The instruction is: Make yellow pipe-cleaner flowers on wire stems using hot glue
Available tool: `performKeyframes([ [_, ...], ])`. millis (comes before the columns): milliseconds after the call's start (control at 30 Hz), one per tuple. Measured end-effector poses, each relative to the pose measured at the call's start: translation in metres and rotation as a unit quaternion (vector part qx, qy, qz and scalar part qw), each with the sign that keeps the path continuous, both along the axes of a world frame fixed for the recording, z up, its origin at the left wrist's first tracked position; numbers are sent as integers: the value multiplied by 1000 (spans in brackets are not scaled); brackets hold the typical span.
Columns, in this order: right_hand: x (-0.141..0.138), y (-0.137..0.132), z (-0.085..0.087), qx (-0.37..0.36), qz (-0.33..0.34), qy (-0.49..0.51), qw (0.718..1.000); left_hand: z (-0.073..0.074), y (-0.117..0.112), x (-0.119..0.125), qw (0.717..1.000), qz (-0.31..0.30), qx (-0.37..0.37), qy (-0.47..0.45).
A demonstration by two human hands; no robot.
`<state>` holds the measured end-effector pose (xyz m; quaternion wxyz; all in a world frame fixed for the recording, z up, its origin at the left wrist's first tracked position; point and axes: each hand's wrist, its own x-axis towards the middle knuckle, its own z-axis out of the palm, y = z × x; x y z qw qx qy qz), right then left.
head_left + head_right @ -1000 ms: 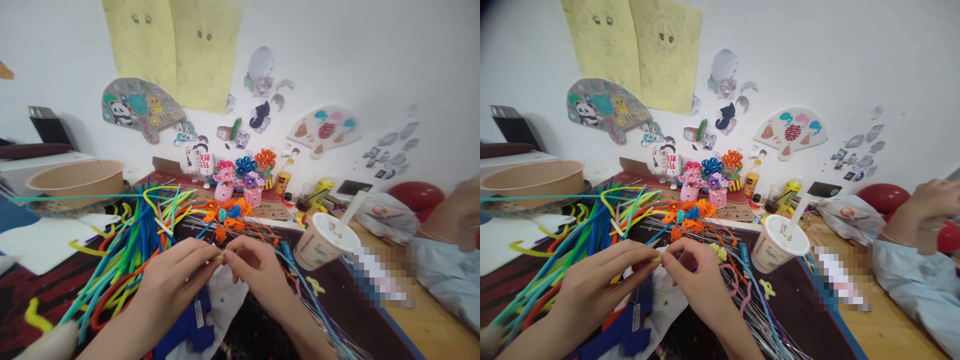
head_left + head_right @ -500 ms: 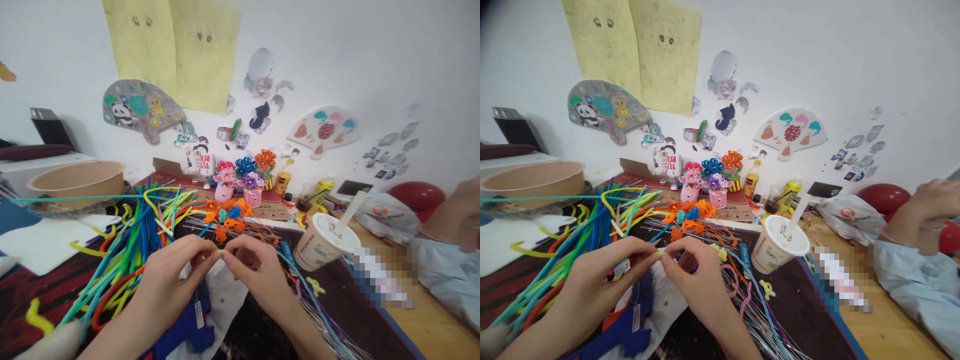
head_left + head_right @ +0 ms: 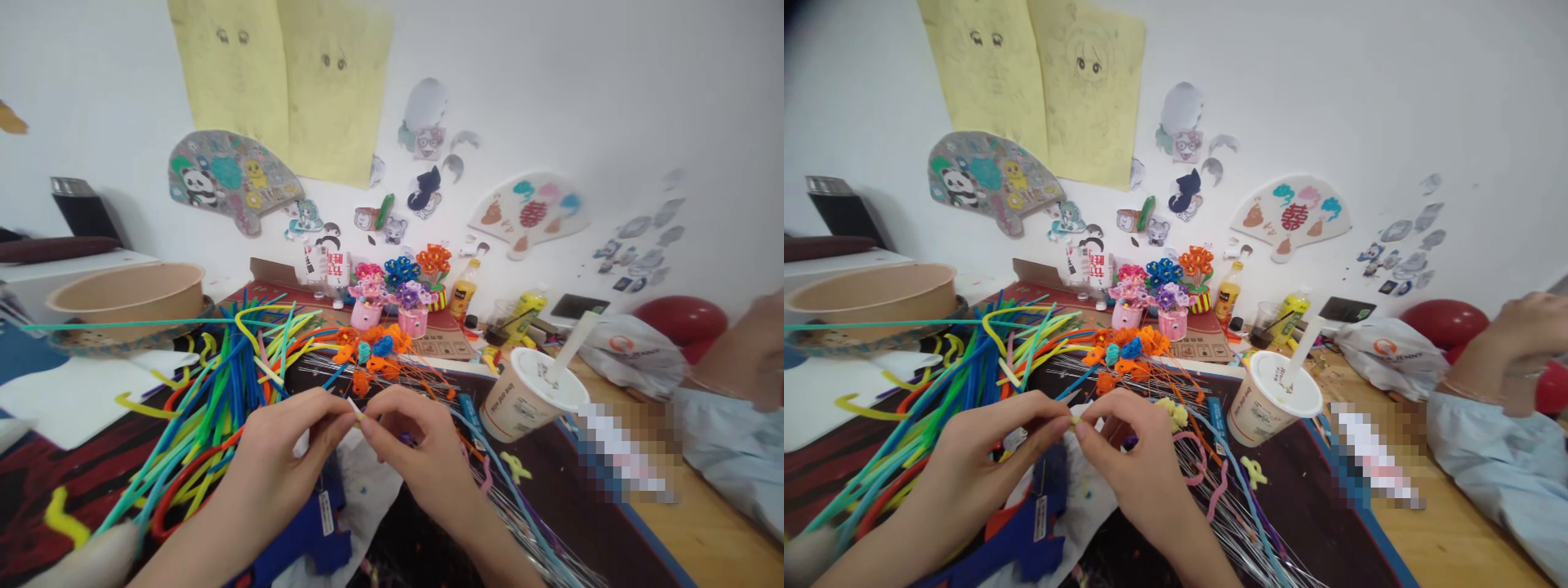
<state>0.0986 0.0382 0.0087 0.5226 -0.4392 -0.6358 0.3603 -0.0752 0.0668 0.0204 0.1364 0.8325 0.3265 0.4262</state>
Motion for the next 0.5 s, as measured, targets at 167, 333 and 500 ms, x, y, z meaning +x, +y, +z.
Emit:
performKeyframes([
  [167, -2, 0, -2, 4, 0, 8, 1000, 2, -1, 0, 999, -2, 34, -5],
  [333, 2, 2, 1, -7, -34, 13, 999, 4, -1, -1, 998, 54, 17, -7],
  [500, 8, 8, 4, -13, -45, 224, 973, 0, 3, -4, 993, 109, -33, -19],
])
